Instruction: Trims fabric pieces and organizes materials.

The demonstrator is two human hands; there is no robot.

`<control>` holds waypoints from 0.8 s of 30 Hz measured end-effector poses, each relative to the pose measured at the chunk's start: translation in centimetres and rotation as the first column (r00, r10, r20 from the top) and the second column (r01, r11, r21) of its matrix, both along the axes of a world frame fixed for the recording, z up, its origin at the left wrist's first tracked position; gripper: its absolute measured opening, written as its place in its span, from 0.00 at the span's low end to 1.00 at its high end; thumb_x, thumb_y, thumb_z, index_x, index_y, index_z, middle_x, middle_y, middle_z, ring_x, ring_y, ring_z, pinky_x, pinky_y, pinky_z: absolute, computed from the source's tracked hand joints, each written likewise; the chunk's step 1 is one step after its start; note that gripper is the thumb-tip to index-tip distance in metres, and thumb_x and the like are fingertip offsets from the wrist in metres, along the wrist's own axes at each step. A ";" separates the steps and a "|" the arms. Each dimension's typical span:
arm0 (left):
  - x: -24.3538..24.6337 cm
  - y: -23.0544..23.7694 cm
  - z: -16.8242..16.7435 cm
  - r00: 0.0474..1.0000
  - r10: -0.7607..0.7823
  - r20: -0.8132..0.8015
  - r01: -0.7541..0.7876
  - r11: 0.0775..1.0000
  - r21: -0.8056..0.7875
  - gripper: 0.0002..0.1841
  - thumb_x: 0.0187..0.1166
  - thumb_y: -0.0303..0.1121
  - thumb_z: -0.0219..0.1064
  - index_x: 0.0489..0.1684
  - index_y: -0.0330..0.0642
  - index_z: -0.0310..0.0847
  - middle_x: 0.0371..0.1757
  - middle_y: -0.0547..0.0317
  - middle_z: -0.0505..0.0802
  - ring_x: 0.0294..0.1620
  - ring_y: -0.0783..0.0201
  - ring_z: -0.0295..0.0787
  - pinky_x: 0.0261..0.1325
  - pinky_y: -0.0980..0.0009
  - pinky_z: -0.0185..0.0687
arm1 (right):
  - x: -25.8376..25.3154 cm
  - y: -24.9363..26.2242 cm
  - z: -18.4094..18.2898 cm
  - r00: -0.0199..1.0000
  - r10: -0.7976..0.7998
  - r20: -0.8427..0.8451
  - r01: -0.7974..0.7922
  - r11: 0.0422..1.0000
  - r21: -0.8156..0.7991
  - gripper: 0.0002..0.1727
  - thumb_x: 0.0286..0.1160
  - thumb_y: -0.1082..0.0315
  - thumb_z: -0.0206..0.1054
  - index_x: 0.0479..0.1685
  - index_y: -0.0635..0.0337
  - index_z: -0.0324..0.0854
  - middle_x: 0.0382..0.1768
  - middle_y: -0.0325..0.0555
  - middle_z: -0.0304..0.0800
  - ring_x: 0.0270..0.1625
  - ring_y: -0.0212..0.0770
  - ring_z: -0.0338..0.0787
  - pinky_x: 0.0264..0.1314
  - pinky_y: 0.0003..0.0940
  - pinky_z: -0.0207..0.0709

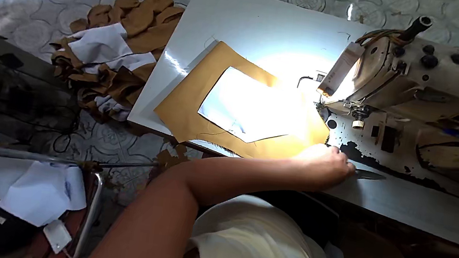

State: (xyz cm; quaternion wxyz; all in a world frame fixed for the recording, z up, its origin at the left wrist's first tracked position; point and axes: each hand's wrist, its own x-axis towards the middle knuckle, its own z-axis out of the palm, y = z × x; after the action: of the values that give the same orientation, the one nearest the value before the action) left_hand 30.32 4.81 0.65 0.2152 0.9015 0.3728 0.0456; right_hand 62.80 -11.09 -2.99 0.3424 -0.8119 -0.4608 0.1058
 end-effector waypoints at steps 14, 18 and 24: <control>-26.7 -12.5 -4.6 0.395 0.823 0.408 -0.919 0.356 0.170 0.17 0.85 0.40 0.65 0.64 0.42 0.88 0.68 0.51 0.90 0.74 0.54 0.84 0.77 0.55 0.78 | -25.0 10.4 -1.5 0.308 0.892 0.330 -0.943 0.333 -0.020 0.33 0.83 0.45 0.61 0.70 0.66 0.84 0.73 0.72 0.80 0.76 0.69 0.80 0.79 0.63 0.69; -33.1 -23.4 -9.5 -0.048 0.945 0.323 -0.996 -0.069 0.055 0.17 0.88 0.42 0.60 0.62 0.43 0.88 0.63 0.49 0.92 0.68 0.51 0.86 0.70 0.51 0.82 | -28.3 10.6 -2.5 0.295 0.889 0.351 -0.929 0.352 -0.113 0.34 0.84 0.44 0.60 0.75 0.65 0.80 0.78 0.72 0.75 0.81 0.71 0.75 0.80 0.67 0.65; -42.4 -34.4 -21.2 -0.495 0.862 -0.110 -0.794 -0.500 -0.345 0.21 0.88 0.43 0.61 0.70 0.39 0.82 0.69 0.39 0.87 0.71 0.42 0.84 0.74 0.39 0.77 | -28.3 11.0 -2.8 0.270 0.895 0.356 -0.943 0.320 -0.089 0.31 0.82 0.52 0.64 0.70 0.73 0.81 0.77 0.78 0.74 0.82 0.66 0.75 0.87 0.49 0.65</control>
State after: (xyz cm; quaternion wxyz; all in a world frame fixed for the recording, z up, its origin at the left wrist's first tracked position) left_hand -12.09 -29.59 -20.54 0.2336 0.0828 0.9308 0.2687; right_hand 34.47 -0.11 -5.82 0.1878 -0.3720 -0.9025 0.1092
